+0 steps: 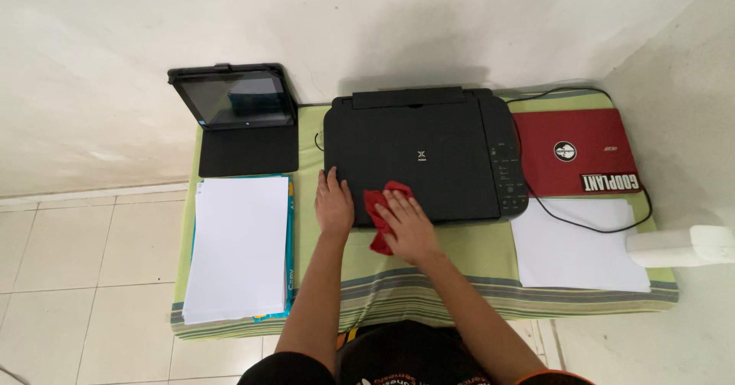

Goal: The person wipes the exterior and interior glass of a printer with a red cloth. They open the scanner lid, wipe the glass surface, and continue cleaning the top and sides of the printer.

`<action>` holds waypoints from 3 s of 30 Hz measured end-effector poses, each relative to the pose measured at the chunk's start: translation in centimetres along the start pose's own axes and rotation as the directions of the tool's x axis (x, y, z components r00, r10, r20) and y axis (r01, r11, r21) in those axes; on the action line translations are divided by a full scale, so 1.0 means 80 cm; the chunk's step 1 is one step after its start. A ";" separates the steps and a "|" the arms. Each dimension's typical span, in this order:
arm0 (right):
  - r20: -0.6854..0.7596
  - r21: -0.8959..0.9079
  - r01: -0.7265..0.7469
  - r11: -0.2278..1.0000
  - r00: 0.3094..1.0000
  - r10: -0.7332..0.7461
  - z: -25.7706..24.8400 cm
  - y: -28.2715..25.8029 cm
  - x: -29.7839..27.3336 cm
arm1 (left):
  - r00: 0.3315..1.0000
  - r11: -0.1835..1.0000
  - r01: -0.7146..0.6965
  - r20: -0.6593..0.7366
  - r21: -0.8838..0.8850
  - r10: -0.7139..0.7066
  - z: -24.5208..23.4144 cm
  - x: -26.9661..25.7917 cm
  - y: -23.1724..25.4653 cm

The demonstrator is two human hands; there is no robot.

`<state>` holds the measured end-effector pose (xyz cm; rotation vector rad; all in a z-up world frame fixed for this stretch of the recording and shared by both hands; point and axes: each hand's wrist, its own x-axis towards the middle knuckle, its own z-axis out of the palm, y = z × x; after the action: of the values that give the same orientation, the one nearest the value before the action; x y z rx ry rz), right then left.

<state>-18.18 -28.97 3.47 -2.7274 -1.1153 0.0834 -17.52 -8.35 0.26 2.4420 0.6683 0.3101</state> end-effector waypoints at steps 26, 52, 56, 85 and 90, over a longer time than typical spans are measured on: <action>0.023 0.024 -0.028 0.999 0.999 0.028 -0.004 -0.040 0.037 | 0.992 0.987 -0.088 0.102 0.134 0.075 -0.009 -0.004 0.000; 0.038 -0.037 -0.222 0.974 0.974 0.223 -0.003 -0.020 0.063 | 0.994 0.998 -0.048 0.093 -0.033 0.051 -0.007 -0.004 -0.009; -0.017 -0.020 0.010 1.000 1.000 -0.010 0.001 -0.042 0.047 | 0.995 0.984 -0.047 0.082 -0.173 0.062 -0.005 0.000 -0.018; -0.041 -0.073 0.160 0.984 0.986 -0.163 0.006 -0.083 0.048 | 0.983 0.771 0.092 0.183 -0.630 0.032 0.012 0.025 -0.074; -0.006 -0.052 0.008 0.999 1.000 -0.009 0.009 0.007 -0.008 | 0.980 0.826 0.147 0.192 -0.544 -0.048 -0.014 -0.001 -0.056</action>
<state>-18.39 -29.69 2.65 -2.7664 -1.1431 0.0457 -19.71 -4.74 -1.51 1.8407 0.5324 0.2123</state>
